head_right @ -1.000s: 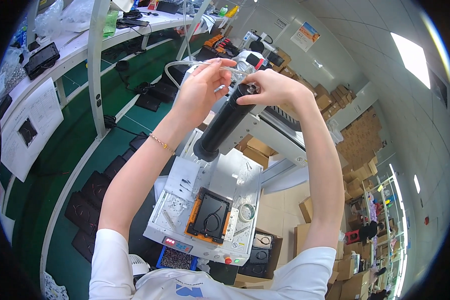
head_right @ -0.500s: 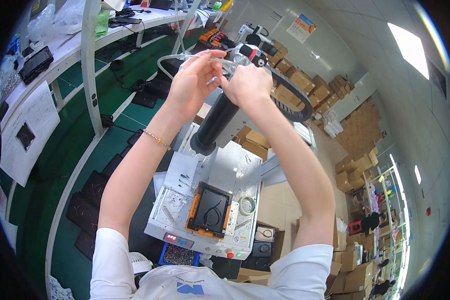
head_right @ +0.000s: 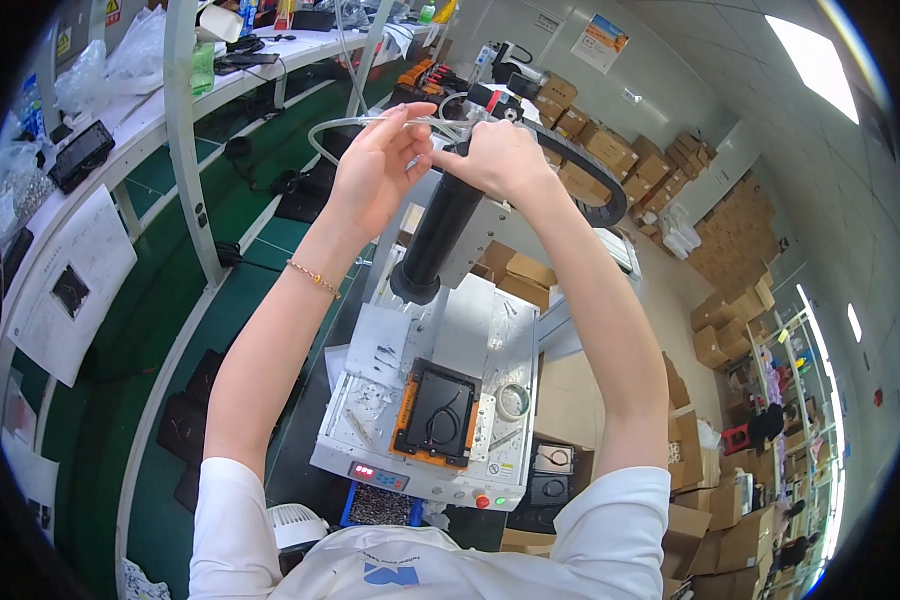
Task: Servicing a glue dispensing machine by replacing the sealant cartridge and inspecting the nozzle and machine components.
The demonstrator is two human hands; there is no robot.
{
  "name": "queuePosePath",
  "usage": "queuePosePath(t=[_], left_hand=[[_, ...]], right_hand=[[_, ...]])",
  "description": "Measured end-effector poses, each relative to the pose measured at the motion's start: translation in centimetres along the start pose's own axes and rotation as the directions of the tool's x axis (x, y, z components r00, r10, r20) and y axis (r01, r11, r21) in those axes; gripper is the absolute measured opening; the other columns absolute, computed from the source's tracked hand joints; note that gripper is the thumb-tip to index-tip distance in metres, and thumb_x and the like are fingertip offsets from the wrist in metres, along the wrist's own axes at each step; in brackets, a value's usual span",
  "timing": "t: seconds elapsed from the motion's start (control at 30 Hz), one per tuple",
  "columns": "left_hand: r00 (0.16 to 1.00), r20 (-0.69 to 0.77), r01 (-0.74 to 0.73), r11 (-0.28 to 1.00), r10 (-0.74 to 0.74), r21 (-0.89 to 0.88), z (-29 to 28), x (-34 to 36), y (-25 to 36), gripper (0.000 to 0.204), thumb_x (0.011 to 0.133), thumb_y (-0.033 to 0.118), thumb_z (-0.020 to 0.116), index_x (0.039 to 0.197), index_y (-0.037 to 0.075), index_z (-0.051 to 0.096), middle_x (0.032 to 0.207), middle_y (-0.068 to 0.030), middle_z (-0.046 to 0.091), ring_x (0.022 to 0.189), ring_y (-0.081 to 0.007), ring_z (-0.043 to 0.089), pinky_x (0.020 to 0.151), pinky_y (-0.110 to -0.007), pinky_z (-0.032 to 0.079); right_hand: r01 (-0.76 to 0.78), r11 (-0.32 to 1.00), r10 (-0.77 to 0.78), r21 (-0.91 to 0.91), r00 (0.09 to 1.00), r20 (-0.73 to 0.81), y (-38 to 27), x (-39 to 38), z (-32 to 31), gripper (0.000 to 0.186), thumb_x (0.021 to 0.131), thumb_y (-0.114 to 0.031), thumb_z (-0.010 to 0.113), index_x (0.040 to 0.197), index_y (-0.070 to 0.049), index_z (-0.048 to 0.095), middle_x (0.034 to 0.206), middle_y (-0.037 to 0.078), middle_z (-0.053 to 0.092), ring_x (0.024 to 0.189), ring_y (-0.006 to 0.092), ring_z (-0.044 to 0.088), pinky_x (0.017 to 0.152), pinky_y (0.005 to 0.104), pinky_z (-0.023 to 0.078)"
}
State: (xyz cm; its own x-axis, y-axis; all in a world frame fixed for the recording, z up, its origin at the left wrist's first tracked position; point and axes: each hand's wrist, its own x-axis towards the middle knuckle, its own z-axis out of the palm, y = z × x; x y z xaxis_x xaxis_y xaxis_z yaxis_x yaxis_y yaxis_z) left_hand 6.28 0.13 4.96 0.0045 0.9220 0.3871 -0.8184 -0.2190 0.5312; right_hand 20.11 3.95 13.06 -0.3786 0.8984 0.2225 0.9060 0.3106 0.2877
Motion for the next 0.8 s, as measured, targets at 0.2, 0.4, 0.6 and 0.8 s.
queuePosePath(t=[0.2, 0.4, 0.6, 0.8], left_hand=[[1.0, 0.002, 0.027, 0.999, -0.028, 0.028, -0.1, -0.3, 0.2, 0.029, 0.103, 0.023, 0.045, 0.12, 0.003, 0.057, 0.085, 0.0009, 0.056, 0.083, -0.0087, 0.051, 0.077, -0.026, 0.044], [0.998, 0.033, 0.062, 0.998, -0.061, -0.023, -1.9, -0.5, -0.2, 0.032, 0.103, 0.024, 0.044, 0.124, 0.002, 0.053, 0.087, 0.0001, 0.053, 0.084, -0.0102, 0.051, 0.076, -0.027, 0.044], [0.995, 0.088, 0.037, 0.991, -0.048, 0.126, -2.1, -1.2, -2.1, 0.037, 0.103, 0.025, 0.045, 0.131, 0.002, 0.049, 0.09, 0.0008, 0.054, 0.085, -0.0086, 0.048, 0.079, -0.026, 0.041], [0.947, 0.177, -0.28, 0.42, 0.267, 0.863, -3.6, -2.1, -6.4, 0.068, 0.078, 0.037, 0.079, 0.129, 0.003, 0.052, 0.109, -0.009, 0.053, 0.101, -0.019, 0.05, 0.09, -0.032, 0.042]], right_hand=[[0.026, 0.99, -0.02, 0.14, 0.999, -0.044, 1.1, 0.0, -0.1, 0.068, 0.073, -0.059, 0.06, 0.083, 0.007, 0.07, 0.083, 0.024, 0.069, 0.084, 0.0344, 0.069, 0.079, 0.0405, 0.055], [0.36, 0.879, -0.22, 0.313, 0.888, -0.404, 6.1, 2.1, 0.2, 0.058, 0.078, -0.055, 0.066, 0.084, 0.003, 0.069, 0.075, 0.012, 0.068, 0.065, 0.0206, 0.064, 0.061, 0.0325, 0.051], [0.418, 0.805, -0.233, 0.421, 0.875, -0.424, 9.2, -2.2, -5.3, 0.041, 0.085, -0.045, 0.068, 0.095, -0.006, 0.063, 0.072, -0.001, 0.055, 0.056, 0.0046, 0.047, 0.053, 0.0226, 0.038], [0.401, 0.773, -0.118, 0.492, 0.853, -0.508, 8.0, -4.6, 1.5, 0.046, 0.078, -0.041, 0.077, 0.101, -0.002, 0.064, 0.065, 0.001, 0.055, 0.057, 0.0059, 0.045, 0.051, 0.0246, 0.035]])
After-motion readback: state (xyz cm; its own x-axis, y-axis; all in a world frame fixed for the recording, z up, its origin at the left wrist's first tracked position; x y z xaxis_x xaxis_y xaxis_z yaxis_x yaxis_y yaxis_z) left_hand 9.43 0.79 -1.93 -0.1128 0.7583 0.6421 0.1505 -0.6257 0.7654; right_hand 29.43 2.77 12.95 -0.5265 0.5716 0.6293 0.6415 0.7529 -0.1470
